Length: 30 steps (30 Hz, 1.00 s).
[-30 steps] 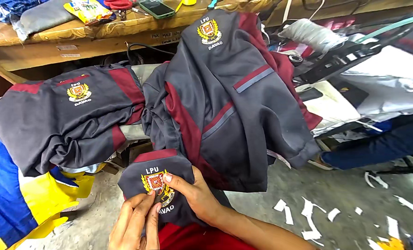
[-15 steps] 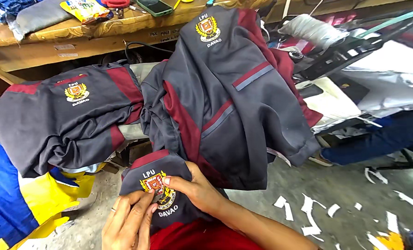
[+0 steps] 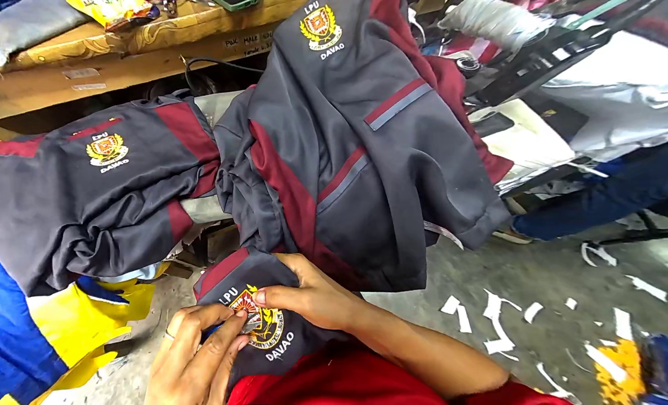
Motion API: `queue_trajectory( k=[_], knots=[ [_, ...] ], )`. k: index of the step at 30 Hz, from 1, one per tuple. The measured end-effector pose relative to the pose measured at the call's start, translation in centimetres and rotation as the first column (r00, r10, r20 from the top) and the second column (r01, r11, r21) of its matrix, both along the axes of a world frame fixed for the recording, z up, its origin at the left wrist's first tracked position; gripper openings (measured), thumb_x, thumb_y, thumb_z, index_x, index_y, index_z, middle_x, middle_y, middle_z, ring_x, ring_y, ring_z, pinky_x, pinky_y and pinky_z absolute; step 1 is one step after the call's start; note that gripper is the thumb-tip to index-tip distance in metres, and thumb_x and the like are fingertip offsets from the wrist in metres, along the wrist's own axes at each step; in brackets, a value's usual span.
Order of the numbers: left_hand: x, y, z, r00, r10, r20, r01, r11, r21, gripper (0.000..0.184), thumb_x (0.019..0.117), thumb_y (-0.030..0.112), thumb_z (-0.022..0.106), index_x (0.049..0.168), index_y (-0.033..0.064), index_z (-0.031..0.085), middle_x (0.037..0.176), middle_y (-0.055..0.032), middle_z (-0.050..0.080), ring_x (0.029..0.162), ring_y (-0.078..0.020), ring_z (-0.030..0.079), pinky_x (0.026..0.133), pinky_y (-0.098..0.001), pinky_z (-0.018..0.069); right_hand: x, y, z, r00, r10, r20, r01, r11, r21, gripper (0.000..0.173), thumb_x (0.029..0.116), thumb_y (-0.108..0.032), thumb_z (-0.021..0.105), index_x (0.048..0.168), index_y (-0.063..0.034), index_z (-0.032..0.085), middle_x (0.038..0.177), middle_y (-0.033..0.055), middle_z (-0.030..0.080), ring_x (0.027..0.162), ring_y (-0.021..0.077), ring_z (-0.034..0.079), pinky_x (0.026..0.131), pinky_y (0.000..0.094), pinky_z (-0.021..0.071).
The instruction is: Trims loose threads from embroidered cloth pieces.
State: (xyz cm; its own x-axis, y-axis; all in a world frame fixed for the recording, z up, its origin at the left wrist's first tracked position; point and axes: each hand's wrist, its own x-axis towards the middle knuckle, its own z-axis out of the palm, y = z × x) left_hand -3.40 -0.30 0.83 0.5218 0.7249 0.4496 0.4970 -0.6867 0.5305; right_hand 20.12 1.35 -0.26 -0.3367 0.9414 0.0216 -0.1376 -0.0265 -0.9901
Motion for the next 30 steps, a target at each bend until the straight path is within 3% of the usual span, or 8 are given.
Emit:
queue_trajectory(
  k=[30],
  knots=[
    [-0.12, 0.19, 0.50, 1.000, -0.004, -0.016, 0.004, 1.000, -0.004, 0.017, 0.0993, 0.021, 0.068, 0.109, 0.0099, 0.077, 0.107, -0.0086, 0.067, 0.103, -0.0123, 0.061, 0.090, -0.0218, 0.0499, 0.24, -0.08, -0.03, 1.000, 0.008, 0.003, -0.008, 1.000, 0.019, 0.016, 0.0948, -0.006, 0.063, 0.110, -0.0030, 0.067, 0.096, -0.0022, 0.071, 0.091, 0.0008, 0.068, 0.084, 0.0218, 0.0576]
  ],
)
